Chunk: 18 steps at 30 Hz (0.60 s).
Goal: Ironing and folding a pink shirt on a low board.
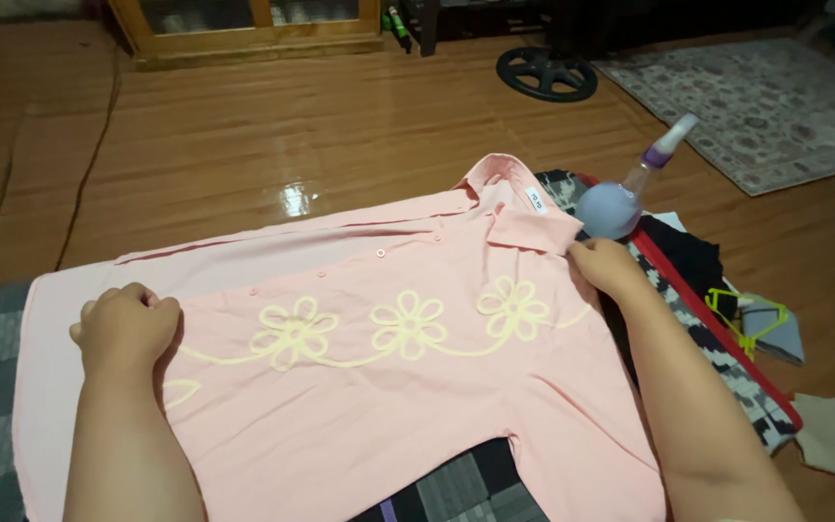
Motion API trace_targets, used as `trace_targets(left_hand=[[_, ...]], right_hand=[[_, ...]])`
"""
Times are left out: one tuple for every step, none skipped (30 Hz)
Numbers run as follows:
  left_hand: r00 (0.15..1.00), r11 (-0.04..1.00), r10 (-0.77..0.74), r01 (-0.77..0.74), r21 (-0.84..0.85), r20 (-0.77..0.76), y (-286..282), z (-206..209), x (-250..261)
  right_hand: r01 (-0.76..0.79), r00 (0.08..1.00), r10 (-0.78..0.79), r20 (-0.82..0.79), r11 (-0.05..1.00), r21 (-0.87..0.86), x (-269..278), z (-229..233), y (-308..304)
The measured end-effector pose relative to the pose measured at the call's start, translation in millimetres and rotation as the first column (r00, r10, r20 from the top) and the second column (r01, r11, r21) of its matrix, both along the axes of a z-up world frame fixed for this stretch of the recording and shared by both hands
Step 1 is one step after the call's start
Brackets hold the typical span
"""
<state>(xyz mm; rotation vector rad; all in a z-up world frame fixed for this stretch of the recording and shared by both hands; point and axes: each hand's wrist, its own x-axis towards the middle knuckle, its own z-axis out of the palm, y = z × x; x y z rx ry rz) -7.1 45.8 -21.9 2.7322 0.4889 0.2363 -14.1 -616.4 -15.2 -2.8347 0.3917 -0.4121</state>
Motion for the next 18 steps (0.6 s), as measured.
trace_targets(left_hand=[[1.0, 1.0, 0.004, -0.004, 0.005, 0.024, 1, -1, 0], [0.999, 1.0, 0.007, -0.008, 0.011, 0.048, 2, -2, 1], [0.999, 1.0, 0.008, -0.009, 0.014, 0.049, 1, 1, 1], [0.999, 1.0, 0.011, -0.011, 0.014, 0.037, 0, 4, 1], [1.0, 1.0, 0.014, -0.014, 0.014, 0.02, -1, 5, -1], [1.0, 1.0, 0.015, -0.015, 0.017, 0.017, 0, 4, -1], [0.999, 1.0, 0.018, -0.018, 0.0, 0.032, 0, 3, -1], [0.999, 1.0, 0.022, -0.021, -0.018, 0.047, 1, 2, 0], [0.998, 0.999, 0.029, -0.028, -0.02, 0.051, 0, 3, 0], [0.999, 1.0, 0.027, -0.027, -0.006, 0.039, -2, 4, 1], [0.999, 1.0, 0.026, -0.026, 0.012, 0.024, -1, 6, -1], [0.999, 0.999, 0.033, -0.033, 0.014, 0.025, -2, 5, 1], [0.999, 0.999, 0.031, -0.031, 0.021, 0.032, -1, 4, 0], [0.999, 0.999, 0.028, -0.029, 0.027, 0.039, -1, 3, 0], [0.999, 0.999, 0.036, -0.037, 0.032, 0.037, -1, 2, 0], [0.998, 0.999, 0.033, -0.034, 0.024, 0.048, -1, 2, 0], [0.998, 0.999, 0.03, -0.031, 0.014, 0.062, -1, 2, 2], [0.997, 0.999, 0.038, -0.039, 0.018, 0.065, -1, 3, 2]], right_hand=[[0.086, 0.991, -0.061, -0.12, 0.973, 0.216, -6, 16, 14], [0.188, 0.965, -0.09, -0.248, 0.893, 0.409, -12, 32, 27], [0.187, 0.965, -0.088, -0.247, 0.892, 0.412, -6, 18, 18], [0.106, 0.988, -0.048, -0.149, 0.903, 0.416, 0, 4, 9], [0.027, 0.999, -0.005, -0.054, 0.911, 0.412, 4, -11, 0], [0.027, 0.998, -0.004, -0.058, 0.909, 0.415, 4, -16, -3], [0.001, 1.0, -0.007, 0.014, 0.936, 0.353, 7, -19, -8], [-0.02, 0.996, -0.005, 0.086, 0.958, 0.287, 10, -21, -12], [-0.027, 0.996, 0.002, 0.09, 0.958, 0.285, 8, -16, -11], [-0.058, 0.997, 0.045, 0.06, 0.97, 0.235, 5, -10, -10], [-0.091, 0.996, 0.088, 0.026, 0.978, 0.19, 2, -7, -8], [-0.098, 0.995, 0.095, 0.027, 0.977, 0.191, 1, -1, -6], [-0.126, 0.991, 0.133, -0.012, 0.959, 0.253, -3, 2, -2], [-0.15, 0.983, 0.174, -0.05, 0.937, 0.314, -7, 4, 1], [-0.157, 0.982, 0.182, -0.05, 0.935, 0.319, -7, 5, 2], [-0.177, 0.983, 0.185, -0.02, 0.961, 0.213, -7, 6, 3], [-0.192, 0.981, 0.192, 0.015, 0.976, 0.103, -6, 9, 4], [-0.2, 0.98, 0.199, 0.018, 0.974, 0.106, -4, 7, 5]])
